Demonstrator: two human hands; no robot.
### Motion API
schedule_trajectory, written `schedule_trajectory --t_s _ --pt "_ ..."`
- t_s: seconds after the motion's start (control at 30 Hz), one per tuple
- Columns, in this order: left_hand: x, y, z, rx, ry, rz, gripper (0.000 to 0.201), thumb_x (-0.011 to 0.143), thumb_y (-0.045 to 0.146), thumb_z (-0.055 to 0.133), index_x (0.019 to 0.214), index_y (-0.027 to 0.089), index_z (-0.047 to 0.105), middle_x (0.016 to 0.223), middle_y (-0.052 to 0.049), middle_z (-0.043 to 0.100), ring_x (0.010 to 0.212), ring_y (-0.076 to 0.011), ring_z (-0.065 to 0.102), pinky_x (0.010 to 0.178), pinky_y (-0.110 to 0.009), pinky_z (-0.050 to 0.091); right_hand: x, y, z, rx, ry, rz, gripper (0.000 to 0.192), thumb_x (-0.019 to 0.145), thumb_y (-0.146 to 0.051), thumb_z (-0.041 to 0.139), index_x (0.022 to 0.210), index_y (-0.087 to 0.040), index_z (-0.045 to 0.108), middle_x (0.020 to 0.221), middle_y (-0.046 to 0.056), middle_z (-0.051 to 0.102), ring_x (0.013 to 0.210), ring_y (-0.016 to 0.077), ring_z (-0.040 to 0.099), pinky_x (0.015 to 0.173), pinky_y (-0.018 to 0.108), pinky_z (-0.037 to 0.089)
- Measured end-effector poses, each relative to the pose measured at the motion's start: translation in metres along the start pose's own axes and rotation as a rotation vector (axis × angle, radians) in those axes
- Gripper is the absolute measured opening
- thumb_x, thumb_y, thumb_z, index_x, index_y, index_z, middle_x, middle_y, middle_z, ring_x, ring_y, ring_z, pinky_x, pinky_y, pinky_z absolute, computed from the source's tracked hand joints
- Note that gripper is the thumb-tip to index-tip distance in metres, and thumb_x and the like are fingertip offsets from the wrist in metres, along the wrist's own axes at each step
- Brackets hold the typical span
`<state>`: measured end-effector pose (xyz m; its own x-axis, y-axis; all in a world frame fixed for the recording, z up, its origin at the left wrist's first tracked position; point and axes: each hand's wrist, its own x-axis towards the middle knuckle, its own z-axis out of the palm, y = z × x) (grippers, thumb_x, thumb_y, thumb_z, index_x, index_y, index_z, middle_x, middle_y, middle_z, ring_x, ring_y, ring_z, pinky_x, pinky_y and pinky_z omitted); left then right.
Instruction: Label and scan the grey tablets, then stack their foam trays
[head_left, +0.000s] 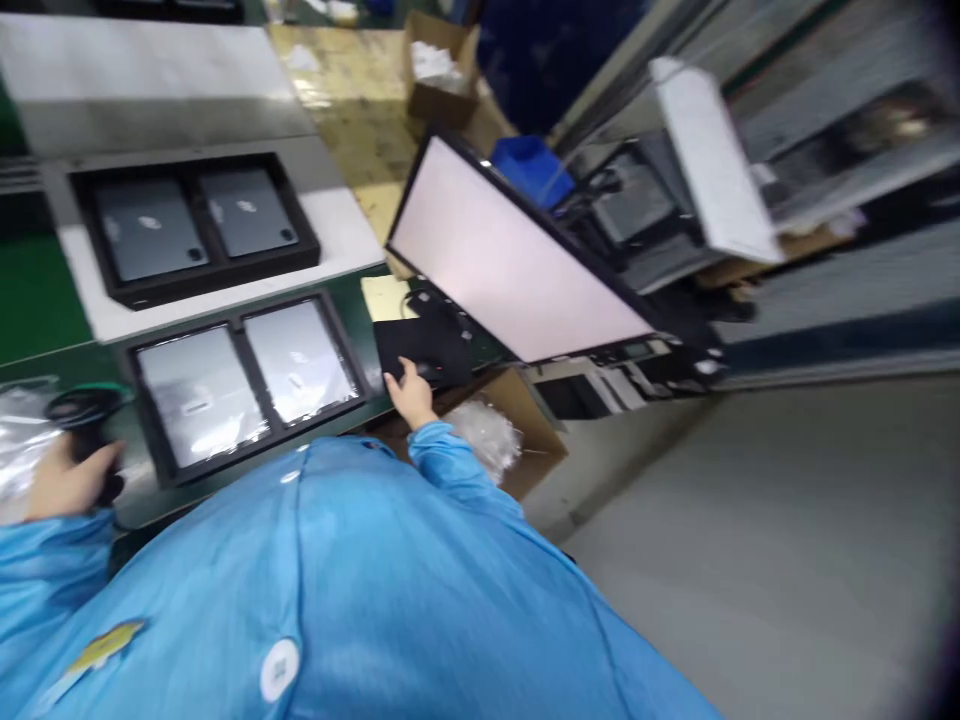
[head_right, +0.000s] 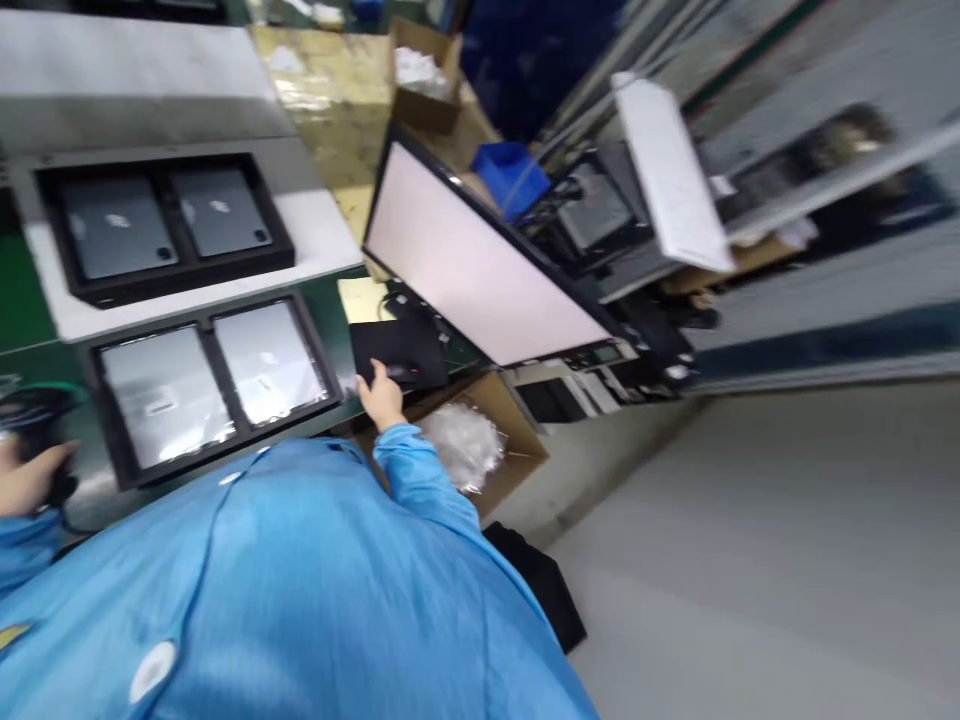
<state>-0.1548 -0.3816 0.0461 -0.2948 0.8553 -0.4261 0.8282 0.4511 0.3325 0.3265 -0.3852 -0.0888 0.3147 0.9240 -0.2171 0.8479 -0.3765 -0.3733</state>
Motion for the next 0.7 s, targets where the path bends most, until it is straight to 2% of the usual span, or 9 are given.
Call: schedule_trajectory --t_s 0.03,0.07,0.17,0.23,0.33,0.47,0.6,0.7 --pt "-0.007 0.000 -0.006 -0.014 -0.055 0.009 0.055 0.081 0.053 0.058 0.115 0.009 0.061 0.083 -0.004 0.067 0.076 -0.0225 0.065 0.069 -0.034 0.056 0.002 0.001 0.003 0.016 0.001 -0.037 0.058 0.103 -0.047 0.045 0.150 -0.012 0.044 0.079 0.005 0.071 0.079 0.0213 0.068 0.073 0.027 0.046" --pt "-0.012 0.006 -0.009 -0.030 -0.127 0.077 0.063 0.075 0.055 0.059 0.117 0.009 0.061 0.089 -0.005 0.070 0.082 -0.0248 0.066 0.076 -0.036 0.056 0.004 0.002 0.006 0.031 0.003 -0.067 0.057 0.102 -0.046 0.046 0.148 -0.012 0.046 0.076 0.004 0.070 0.076 0.0209 0.067 0.070 0.026 0.044" --pt "-0.016 0.048 -0.005 -0.023 -0.343 0.406 0.074 0.068 0.065 0.063 0.119 0.011 0.064 0.108 -0.009 0.072 0.098 -0.0291 0.065 0.092 -0.038 0.054 0.008 0.001 0.012 0.059 0.004 -0.135 0.054 0.100 -0.043 0.048 0.143 -0.011 0.051 0.072 0.003 0.067 0.072 0.0203 0.065 0.066 0.026 0.040" --pt "-0.015 0.077 0.007 0.024 -0.418 0.472 0.071 0.071 0.069 0.065 0.115 0.013 0.067 0.106 -0.008 0.073 0.099 -0.0289 0.066 0.092 -0.037 0.054 0.010 -0.002 0.012 0.067 0.003 -0.164 0.053 0.099 -0.042 0.049 0.142 -0.011 0.052 0.071 0.002 0.066 0.071 0.0201 0.064 0.064 0.026 0.038" --pt "-0.012 0.100 0.027 0.075 -0.431 0.460 0.062 0.081 0.066 0.068 0.113 0.013 0.068 0.102 -0.005 0.071 0.098 -0.0259 0.067 0.092 -0.037 0.054 0.014 -0.006 0.010 0.095 0.006 -0.191 0.053 0.098 -0.043 0.049 0.141 -0.011 0.052 0.070 0.001 0.065 0.071 0.0197 0.064 0.063 0.026 0.037" --pt "-0.009 0.106 0.045 0.085 -0.451 0.430 0.049 0.094 0.057 0.063 0.113 0.011 0.067 0.107 -0.008 0.069 0.097 -0.0231 0.067 0.090 -0.041 0.056 0.017 -0.004 0.009 0.144 0.015 -0.199 0.055 0.098 -0.044 0.049 0.141 -0.010 0.052 0.070 0.001 0.064 0.069 0.0192 0.063 0.063 0.026 0.037" --pt "-0.008 0.106 0.051 0.066 -0.437 0.377 0.047 0.095 0.055 0.063 0.112 0.011 0.067 0.106 -0.007 0.068 0.097 -0.0238 0.067 0.089 -0.041 0.057 0.019 0.001 0.008 0.130 0.010 -0.177 0.054 0.099 -0.045 0.047 0.141 -0.011 0.051 0.071 0.001 0.064 0.071 0.0196 0.064 0.065 0.026 0.039" --pt "-0.006 0.101 0.045 0.032 -0.373 0.309 0.051 0.090 0.056 0.068 0.112 0.011 0.068 0.100 -0.005 0.070 0.093 -0.0226 0.067 0.087 -0.036 0.055 0.020 0.008 0.007 0.093 0.004 -0.146 0.053 0.100 -0.044 0.046 0.141 -0.011 0.051 0.073 0.003 0.065 0.073 0.0202 0.065 0.067 0.027 0.042"
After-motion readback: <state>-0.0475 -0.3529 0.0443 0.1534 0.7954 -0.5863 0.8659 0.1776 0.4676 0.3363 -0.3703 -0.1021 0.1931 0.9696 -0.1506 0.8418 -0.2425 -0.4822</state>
